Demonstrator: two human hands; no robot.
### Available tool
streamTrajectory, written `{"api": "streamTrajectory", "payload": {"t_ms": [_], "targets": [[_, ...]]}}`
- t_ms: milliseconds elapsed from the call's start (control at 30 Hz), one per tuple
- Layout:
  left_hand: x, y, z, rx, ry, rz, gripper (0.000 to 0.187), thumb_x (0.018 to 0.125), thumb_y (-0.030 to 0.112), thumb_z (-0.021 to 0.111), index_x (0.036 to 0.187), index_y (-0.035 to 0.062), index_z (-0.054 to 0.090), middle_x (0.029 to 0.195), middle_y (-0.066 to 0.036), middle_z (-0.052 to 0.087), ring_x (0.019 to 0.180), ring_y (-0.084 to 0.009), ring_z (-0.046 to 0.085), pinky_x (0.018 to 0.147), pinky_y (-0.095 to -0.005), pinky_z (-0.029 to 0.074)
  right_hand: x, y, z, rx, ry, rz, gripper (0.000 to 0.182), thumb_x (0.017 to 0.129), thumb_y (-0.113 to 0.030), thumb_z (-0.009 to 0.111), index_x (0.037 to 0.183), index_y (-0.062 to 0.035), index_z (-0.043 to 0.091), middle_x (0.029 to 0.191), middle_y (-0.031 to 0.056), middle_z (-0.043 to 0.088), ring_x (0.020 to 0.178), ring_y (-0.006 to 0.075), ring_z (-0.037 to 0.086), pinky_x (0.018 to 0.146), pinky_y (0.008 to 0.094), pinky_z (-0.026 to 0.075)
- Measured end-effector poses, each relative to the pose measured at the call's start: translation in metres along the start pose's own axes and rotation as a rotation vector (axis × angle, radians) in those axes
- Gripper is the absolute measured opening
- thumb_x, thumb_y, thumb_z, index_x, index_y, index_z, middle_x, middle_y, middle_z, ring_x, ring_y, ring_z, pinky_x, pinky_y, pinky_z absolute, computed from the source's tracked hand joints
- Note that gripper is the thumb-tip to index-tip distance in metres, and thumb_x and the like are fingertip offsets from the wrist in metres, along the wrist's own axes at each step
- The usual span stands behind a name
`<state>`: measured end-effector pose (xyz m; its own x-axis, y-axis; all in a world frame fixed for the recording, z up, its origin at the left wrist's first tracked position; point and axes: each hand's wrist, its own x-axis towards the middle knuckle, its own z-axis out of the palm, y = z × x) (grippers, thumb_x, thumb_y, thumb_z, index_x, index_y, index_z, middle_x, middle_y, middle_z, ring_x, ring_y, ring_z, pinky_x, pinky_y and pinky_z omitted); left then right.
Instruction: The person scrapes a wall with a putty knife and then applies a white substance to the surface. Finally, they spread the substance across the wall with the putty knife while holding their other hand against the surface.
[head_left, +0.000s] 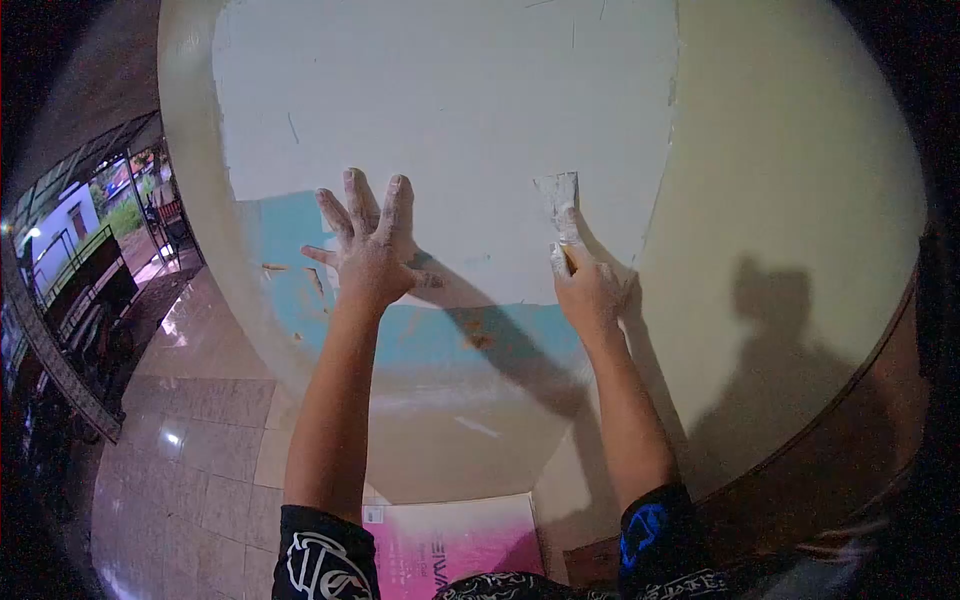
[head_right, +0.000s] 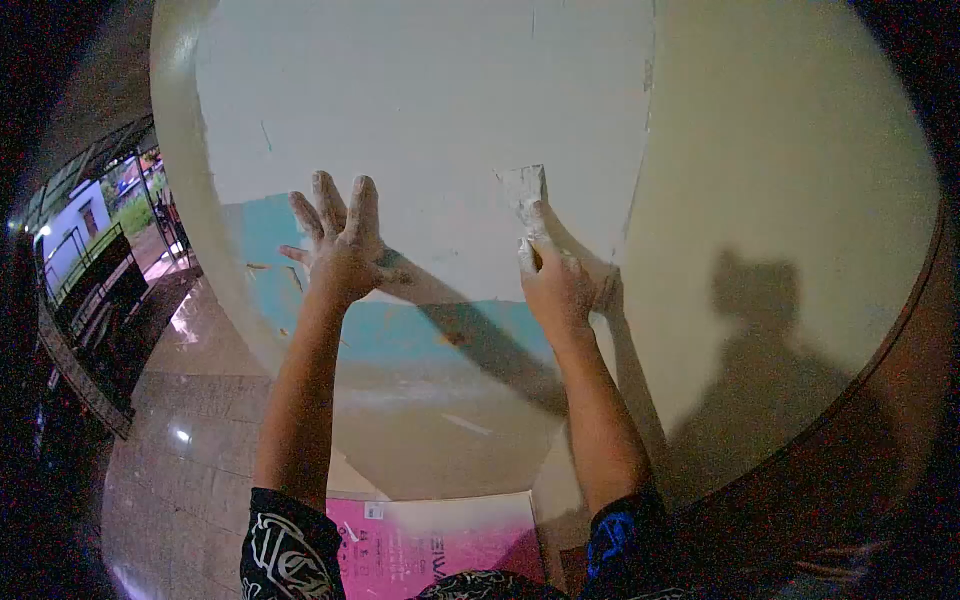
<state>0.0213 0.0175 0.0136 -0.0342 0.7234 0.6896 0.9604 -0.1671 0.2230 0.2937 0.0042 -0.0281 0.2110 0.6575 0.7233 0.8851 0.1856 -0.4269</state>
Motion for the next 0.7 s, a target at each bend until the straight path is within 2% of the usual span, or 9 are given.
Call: {"api": "streamTrajectory", "payload": {"t_ms": [100, 200, 300, 333, 433, 467, 567, 600, 700], "targets": [[0.002, -0.001, 0.0, 0.023, 0.018, 0.02, 0.141, 0.041, 0.051, 0.099, 0.159, 0.0398, 0.024, 0.169, -0.016, -0.008, 0.149, -0.055, -0.015, 0.092, -0.0937, 0.007, -0.022, 0.021, 0.022, -0.033, 0.053, -0.012, 0.032, 0.098, -0.04, 0.057, 0.111, -0.0151, 0.072, 0.084, 0.0171, 0.072, 0.08, 0.0415, 0.066, 0.075, 0.0513, 0.051], [0.004, -0.012, 0.014, -0.037, 0.079, 0.053, 0.142, 0.04, 0.053, 0.098, 0.159, 0.0403, 0.022, 0.17, -0.016, -0.007, 0.149, -0.0547, -0.014, 0.091, -0.0941, 0.007, -0.057, 0.058, 0.047, -0.002, -0.091, -0.003, 0.034, 0.099, -0.038, 0.056, 0.116, -0.012, 0.07, 0.087, 0.0204, 0.071, 0.08, 0.0425, 0.067, 0.077, 0.0509, 0.052], [0.01, -0.015, 0.023, 0.02, 0.083, 0.069, 0.143, 0.039, 0.054, 0.098, 0.159, 0.041, 0.022, 0.169, -0.017, -0.006, 0.149, -0.0552, -0.014, 0.092, -0.0937, 0.007, -0.027, 0.037, 0.033, -0.005, 0.025, -0.079, 0.032, 0.099, -0.032, 0.059, 0.121, -0.0091, 0.065, 0.086, 0.0194, 0.07, 0.081, 0.0401, 0.067, 0.075, 0.0536, 0.051], [0.001, 0.002, 0.001, 0.036, 0.016, -0.041, 0.144, 0.038, 0.053, 0.098, 0.159, 0.0405, 0.022, 0.169, -0.018, -0.006, 0.149, -0.0562, -0.014, 0.094, -0.0929, 0.008, -0.009, 0.019, 0.015, -0.065, -0.056, 0.014, 0.032, 0.1, -0.033, 0.057, 0.118, -0.009, 0.066, 0.093, 0.0208, 0.07, 0.087, 0.0412, 0.066, 0.077, 0.0538, 0.051], [0.001, -0.002, 0.002, -0.02, 0.055, 0.013, 0.144, 0.038, 0.053, 0.098, 0.16, 0.0407, 0.021, 0.169, -0.018, -0.006, 0.149, -0.055, -0.015, 0.096, -0.092, 0.009, 0.012, 0.007, -0.004, 0.079, -0.085, 0.056, 0.031, 0.1, -0.034, 0.057, 0.114, -0.0101, 0.068, 0.093, 0.0207, 0.069, 0.09, 0.0404, 0.066, 0.077, 0.0537, 0.05], [0.002, -0.001, 0.002, -0.005, 0.019, -0.02, 0.144, 0.039, 0.054, 0.098, 0.16, 0.0414, 0.021, 0.169, -0.018, -0.006, 0.149, -0.0542, -0.015, 0.095, -0.0926, 0.009, 0.001, 0.027, 0.017, -0.026, 0.096, -0.056, 0.029, 0.098, -0.033, 0.06, 0.113, -0.0107, 0.07, 0.082, 0.0193, 0.069, 0.079, 0.0396, 0.067, 0.071, 0.0527, 0.051], [0.002, 0.003, 0.0, 0.068, -0.016, -0.056, 0.143, 0.04, 0.055, 0.098, 0.159, 0.0418, 0.02, 0.169, -0.018, -0.006, 0.149, -0.0546, -0.014, 0.094, -0.093, 0.009, -0.058, 0.061, 0.041, -0.054, -0.041, 0.014, 0.029, 0.098, -0.033, 0.06, 0.113, -0.0107, 0.071, 0.084, 0.0187, 0.069, 0.081, 0.0394, 0.066, 0.074, 0.0501, 0.05], [0.007, -0.005, 0.001, 0.007, 0.018, 0.063, 0.142, 0.041, 0.055, 0.098, 0.16, 0.0413, 0.02, 0.169, -0.018, -0.006, 0.149, -0.0549, -0.014, 0.093, -0.0932, 0.009, -0.067, 0.057, 0.037, -0.093, 0.054, -0.032, 0.027, 0.096, -0.032, 0.063, 0.111, -0.0113, 0.072, 0.082, 0.0186, 0.069, 0.081, 0.0383, 0.067, 0.074, 0.049, 0.051], [0.004, -0.003, 0.009, 0.058, 0.051, -0.01, 0.144, 0.04, 0.056, 0.097, 0.16, 0.0406, 0.019, 0.169, -0.018, -0.007, 0.15, -0.0532, -0.015, 0.094, -0.0927, 0.009, -0.037, 0.045, 0.017, 0.015, 0.048, 0.027, 0.027, 0.097, -0.033, 0.061, 0.106, -0.0103, 0.072, 0.083, 0.0195, 0.069, 0.08, 0.0391, 0.067, 0.075, 0.0494, 0.052]]}}
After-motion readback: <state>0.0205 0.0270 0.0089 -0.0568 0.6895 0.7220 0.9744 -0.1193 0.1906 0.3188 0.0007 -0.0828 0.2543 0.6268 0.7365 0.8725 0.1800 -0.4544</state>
